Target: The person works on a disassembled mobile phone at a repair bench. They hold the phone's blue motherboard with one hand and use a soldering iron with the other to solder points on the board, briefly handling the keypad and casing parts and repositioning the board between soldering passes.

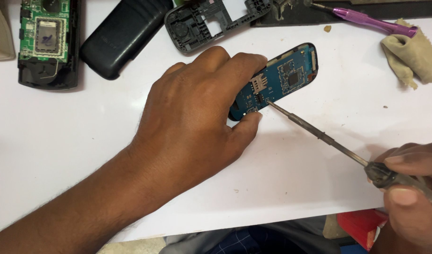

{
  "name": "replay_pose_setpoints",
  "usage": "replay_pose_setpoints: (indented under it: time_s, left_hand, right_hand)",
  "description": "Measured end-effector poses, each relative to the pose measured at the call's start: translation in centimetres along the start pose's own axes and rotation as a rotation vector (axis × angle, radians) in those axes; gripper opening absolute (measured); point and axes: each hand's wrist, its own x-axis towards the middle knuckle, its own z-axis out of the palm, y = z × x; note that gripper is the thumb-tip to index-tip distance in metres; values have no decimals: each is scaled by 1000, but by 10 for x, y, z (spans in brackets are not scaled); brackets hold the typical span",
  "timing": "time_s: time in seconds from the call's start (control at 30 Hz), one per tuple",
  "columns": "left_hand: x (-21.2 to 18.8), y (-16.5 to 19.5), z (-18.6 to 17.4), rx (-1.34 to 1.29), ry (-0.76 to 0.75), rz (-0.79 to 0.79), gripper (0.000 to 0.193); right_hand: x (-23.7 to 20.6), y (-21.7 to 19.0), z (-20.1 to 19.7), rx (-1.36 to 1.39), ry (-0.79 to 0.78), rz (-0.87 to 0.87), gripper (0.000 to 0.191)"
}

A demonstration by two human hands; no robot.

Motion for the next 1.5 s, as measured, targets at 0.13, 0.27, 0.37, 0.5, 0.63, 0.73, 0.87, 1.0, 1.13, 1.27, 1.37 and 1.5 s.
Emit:
replay_pose_setpoints:
  time_s: [0.13,0.27,0.37,0.5,0.63,0.73,0.87,1.0,1.13,1.27,1.37,1.5]
  left_hand:
    - [0,0,0,-6,-2,-5,51]
    - [0,0,0,-7,-3,-1,51]
    - [1,0,-1,-10,-5,-2,52]
    - [1,1,-1,-7,-6,-4,52]
    - [1,2,-1,-5,-7,-6,52]
    - [1,2,-2,-7,-6,-1,51]
    - [1,2,-2,-6,-7,-5,51]
    - [1,2,-2,-5,-11,-8,51]
    - [1,2,-2,-6,-9,-6,50]
    - [2,3,-1,-13,-12,-6,51]
    - [2,3,-1,-14,-13,-5,51]
    - [2,2,-1,-8,-11,-3,51]
  right_hand:
    - [-1,-4,0,-2,6,-12,35]
    - [-1,4,0,-33,28,0,33]
    - [-3,9,3,-23,64,2,30]
    - [-6,3,7,103,122,52,30]
    - [4,-4,1,46,-14,11,34]
    - [5,-6,4,82,43,-7,35]
    - [1,-3,10,110,92,-43,29]
    - [1,0,5,87,73,-9,30]
    - [5,0,1,77,36,-42,32]
    - [5,-3,-2,13,13,-2,35]
    - [5,-4,-2,-6,13,4,34]
    - [1,3,1,64,47,-2,30]
